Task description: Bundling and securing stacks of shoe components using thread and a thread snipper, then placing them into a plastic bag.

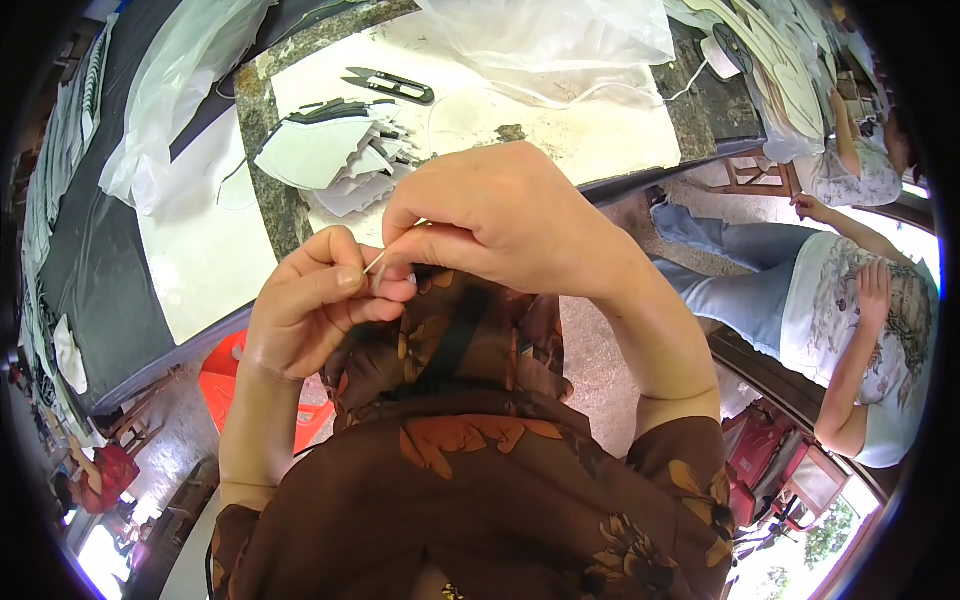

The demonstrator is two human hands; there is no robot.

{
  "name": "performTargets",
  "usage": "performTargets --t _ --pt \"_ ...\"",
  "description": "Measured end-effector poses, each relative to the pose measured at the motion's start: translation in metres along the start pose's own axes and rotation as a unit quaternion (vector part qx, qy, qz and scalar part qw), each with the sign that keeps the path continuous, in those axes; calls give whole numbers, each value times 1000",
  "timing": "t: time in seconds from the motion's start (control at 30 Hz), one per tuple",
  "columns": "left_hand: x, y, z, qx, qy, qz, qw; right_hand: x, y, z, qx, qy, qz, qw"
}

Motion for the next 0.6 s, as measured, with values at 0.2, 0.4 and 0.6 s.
performTargets --t 0.2,0.4,0.6 --pt "0 8 -7 -51 -37 -38 997 1 -3 1 25 4 -7 1000" --pt "4 6 -20 -140 -93 -93 981 7 -10 7 60 56 -52 995" --pt "5 4 -28 -147 -80 -104 980 10 -7 8 20 47 -61 997"
Point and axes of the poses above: each hand's wrist, its own x-axis away from the middle knuckle, its own y-axis out of the back of the hand, z = x × y, the point moved 10 cm from there along -x, towards the middle knuckle, and after that the axes turned 9 degrees about -z, right-handed, at the moved point
